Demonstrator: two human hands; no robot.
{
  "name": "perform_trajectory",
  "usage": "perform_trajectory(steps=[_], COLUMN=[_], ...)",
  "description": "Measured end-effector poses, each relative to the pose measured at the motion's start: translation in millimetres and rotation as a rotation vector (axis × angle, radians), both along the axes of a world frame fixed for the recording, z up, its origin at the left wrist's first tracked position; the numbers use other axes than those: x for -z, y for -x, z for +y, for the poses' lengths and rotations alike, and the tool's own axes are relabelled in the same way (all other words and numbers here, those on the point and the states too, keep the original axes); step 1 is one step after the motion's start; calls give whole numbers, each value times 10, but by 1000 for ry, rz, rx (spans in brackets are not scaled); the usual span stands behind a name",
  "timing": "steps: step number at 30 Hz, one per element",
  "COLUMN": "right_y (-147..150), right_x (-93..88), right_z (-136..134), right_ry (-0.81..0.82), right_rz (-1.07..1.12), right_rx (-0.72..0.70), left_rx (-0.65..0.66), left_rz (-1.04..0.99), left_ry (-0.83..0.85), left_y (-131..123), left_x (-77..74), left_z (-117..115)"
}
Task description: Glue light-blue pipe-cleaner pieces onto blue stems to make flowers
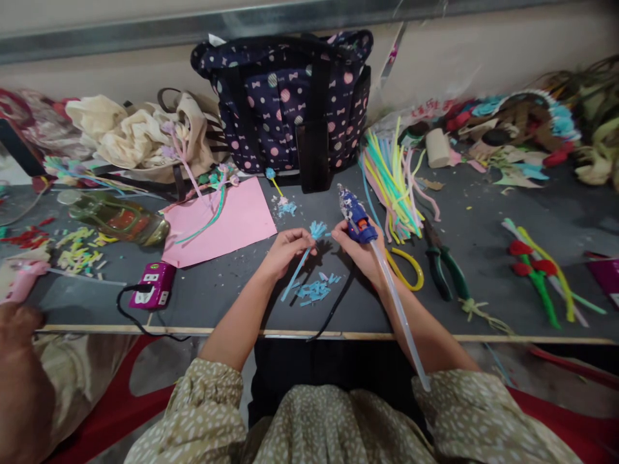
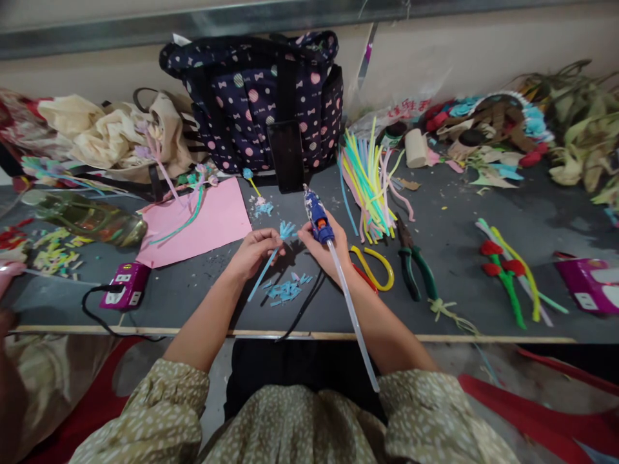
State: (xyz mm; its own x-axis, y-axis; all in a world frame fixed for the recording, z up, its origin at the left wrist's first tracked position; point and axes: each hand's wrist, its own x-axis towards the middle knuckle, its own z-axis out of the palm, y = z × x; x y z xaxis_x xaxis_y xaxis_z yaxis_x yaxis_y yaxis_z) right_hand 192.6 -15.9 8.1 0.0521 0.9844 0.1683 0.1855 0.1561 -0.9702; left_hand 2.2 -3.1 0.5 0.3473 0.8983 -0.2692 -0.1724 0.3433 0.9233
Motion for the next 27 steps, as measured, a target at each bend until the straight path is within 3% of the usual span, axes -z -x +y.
perform_trajectory(steps=[11,27], right_y=[17,-30], right_x=[25,37], right_z=[-5,-8], right_ry=[-41,-130], right_rz=[-30,-323], right_rx=[-65,-94], left_rx=[54,68], left_rz=[36,157], left_ry=[19,-93], left_y=[-19,-28], left_x=[-29,8], left_z=[-15,-31])
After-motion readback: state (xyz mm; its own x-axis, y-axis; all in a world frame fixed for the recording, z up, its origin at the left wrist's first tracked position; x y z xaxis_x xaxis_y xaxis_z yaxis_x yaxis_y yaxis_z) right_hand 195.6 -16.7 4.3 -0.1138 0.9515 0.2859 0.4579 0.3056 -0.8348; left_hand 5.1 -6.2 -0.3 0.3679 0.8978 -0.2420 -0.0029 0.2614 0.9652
